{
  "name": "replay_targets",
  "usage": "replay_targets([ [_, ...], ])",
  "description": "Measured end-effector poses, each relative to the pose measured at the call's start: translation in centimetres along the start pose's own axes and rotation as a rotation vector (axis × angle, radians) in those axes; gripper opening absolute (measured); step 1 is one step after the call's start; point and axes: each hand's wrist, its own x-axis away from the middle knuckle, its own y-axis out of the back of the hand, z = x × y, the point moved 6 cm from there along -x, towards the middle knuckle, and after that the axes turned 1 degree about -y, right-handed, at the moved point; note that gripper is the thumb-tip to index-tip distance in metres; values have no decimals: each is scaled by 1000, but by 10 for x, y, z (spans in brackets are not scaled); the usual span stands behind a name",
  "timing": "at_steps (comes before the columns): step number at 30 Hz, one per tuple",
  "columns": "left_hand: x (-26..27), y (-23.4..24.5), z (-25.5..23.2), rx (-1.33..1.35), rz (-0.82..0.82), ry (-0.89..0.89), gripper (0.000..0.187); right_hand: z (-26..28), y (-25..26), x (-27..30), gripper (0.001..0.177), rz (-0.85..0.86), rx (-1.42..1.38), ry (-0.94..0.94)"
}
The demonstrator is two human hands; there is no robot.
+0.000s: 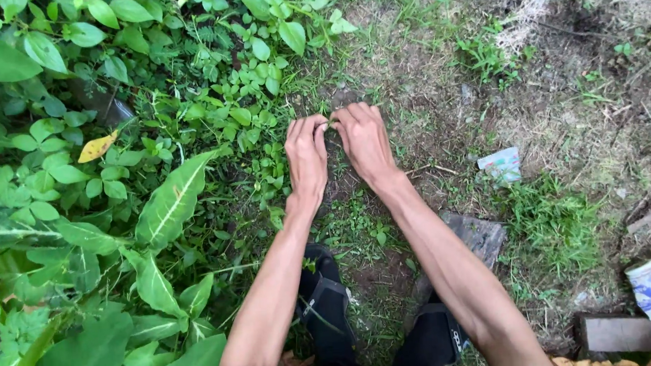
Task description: Picking and shredding small green leaves by hand on a wooden surface outdoors.
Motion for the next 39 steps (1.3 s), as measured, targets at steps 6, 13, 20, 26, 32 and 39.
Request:
replay_targets([
  [6, 15, -11, -36, 97, -3, -84, 11, -8, 47, 22, 13, -45, -42, -45],
  [13, 35, -54, -108, 216, 130, -50, 10, -33, 129, 71, 11, -162, -17, -144],
  [20, 80, -123, -185, 458, 371, -82, 14, -67, 220, 154, 14, -371, -20, -446],
  [26, 121, -165, -239, 559, 551, -145, 14, -87, 269, 221, 17, -417, -7, -792],
  [32, 149, -190, -267, 548, 676, -362, 13, -82, 285, 269, 20, -535, 252, -673],
  [39, 162, -204, -263, 205, 851, -583, 26, -82, 281, 296, 32, -397, 219, -761],
])
